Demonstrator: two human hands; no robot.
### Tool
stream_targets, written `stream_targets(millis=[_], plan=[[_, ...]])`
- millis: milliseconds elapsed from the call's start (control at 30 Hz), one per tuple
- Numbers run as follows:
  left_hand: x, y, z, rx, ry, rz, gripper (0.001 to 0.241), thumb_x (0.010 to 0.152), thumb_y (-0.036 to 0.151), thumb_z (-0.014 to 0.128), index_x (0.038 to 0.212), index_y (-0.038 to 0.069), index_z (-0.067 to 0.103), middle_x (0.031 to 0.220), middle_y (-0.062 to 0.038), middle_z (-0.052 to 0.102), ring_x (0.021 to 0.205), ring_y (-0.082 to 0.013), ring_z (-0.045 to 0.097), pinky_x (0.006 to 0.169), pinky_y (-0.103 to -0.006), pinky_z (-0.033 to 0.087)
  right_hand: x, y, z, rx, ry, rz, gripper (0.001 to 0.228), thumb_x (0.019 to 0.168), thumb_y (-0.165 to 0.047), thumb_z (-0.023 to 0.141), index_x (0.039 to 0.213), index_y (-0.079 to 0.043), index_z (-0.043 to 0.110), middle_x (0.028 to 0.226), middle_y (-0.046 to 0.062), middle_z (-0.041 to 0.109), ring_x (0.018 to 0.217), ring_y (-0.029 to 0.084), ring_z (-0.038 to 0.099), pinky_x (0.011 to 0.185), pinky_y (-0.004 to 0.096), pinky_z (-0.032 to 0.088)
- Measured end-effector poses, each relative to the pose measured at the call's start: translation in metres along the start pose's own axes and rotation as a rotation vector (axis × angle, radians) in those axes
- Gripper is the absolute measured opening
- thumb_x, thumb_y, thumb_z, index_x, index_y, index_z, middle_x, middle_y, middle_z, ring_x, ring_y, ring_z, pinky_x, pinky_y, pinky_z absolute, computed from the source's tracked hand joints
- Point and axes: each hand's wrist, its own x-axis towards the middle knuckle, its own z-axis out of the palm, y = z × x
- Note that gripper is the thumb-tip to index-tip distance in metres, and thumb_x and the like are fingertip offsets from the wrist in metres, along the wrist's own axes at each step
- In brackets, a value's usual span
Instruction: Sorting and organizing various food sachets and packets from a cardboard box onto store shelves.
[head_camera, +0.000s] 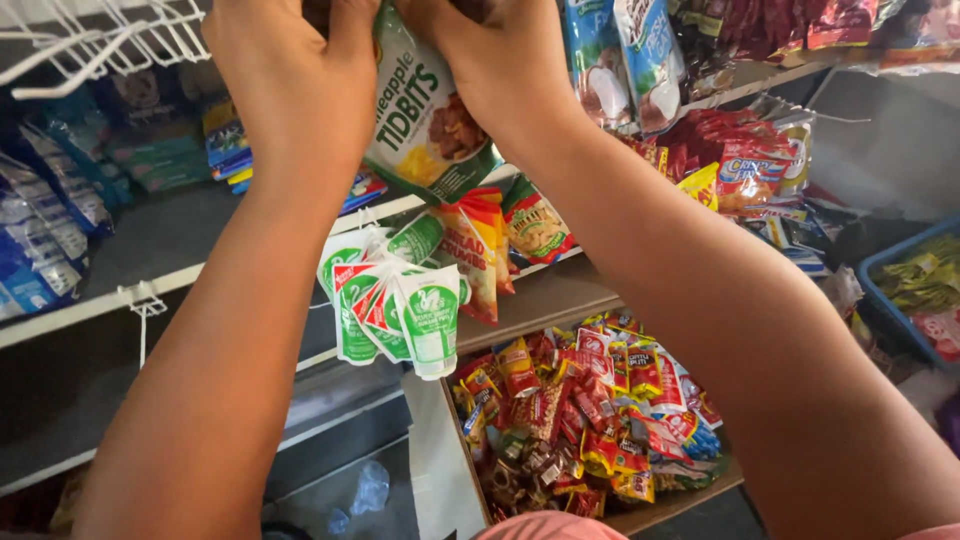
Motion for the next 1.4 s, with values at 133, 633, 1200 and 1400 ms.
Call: stream_targets(millis=[133,633,1200,1400], plan=[[0.005,-0.001,0.006,-0.216,0.032,0.064,0.009,0.104,0.004,0.065,0.100,-0.004,0.064,0.094,-0.013,0.073,0.087,-0.0250,0.077,0.076,-0.0354,0.054,0.009,0.000,0.001,-0.003,0.023,0.029,0.011,0.101,-0.005,0.072,0.103,0.005,0.071,0.095,0.004,0.076,0.085,0.010,0.071,0.072,0.030,0.060],[0.000,-0.019,0.016,-0.217,0.002,-0.159,0.003,0.101,-0.002,0.071,0.098,-0.001,0.071,0.088,-0.009,0.078,0.078,-0.0127,0.076,0.072,-0.0283,0.056,0.023,0.008,0.007,-0.194,-0.005,0.077,0.015,0.093,-0.010,0.072,0.085,0.004,0.075,0.075,0.003,0.074,0.066,0.007,0.066,0.059,0.026,0.053],[-0.022,-0.072,0.054,0.046,0.018,-0.229,0.015,0.092,0.002,0.074,0.098,0.008,0.061,0.089,-0.006,0.074,0.084,-0.0257,0.076,0.072,-0.0392,0.057,0.043,0.090,0.006,-0.620,0.122,0.184,0.019,0.081,-0.022,0.076,0.087,-0.004,0.080,0.072,0.008,0.078,0.062,0.014,0.073,0.060,0.031,0.055],[-0.025,-0.092,0.063,0.109,0.014,-0.249,0.015,0.088,0.004,0.076,0.096,0.008,0.064,0.088,-0.008,0.074,0.082,-0.0318,0.073,0.071,-0.0433,0.055,0.054,0.103,0.013,-0.717,0.185,0.258,0.021,0.081,-0.026,0.077,0.087,-0.006,0.080,0.072,0.011,0.076,0.064,0.021,0.075,0.060,0.035,0.054]])
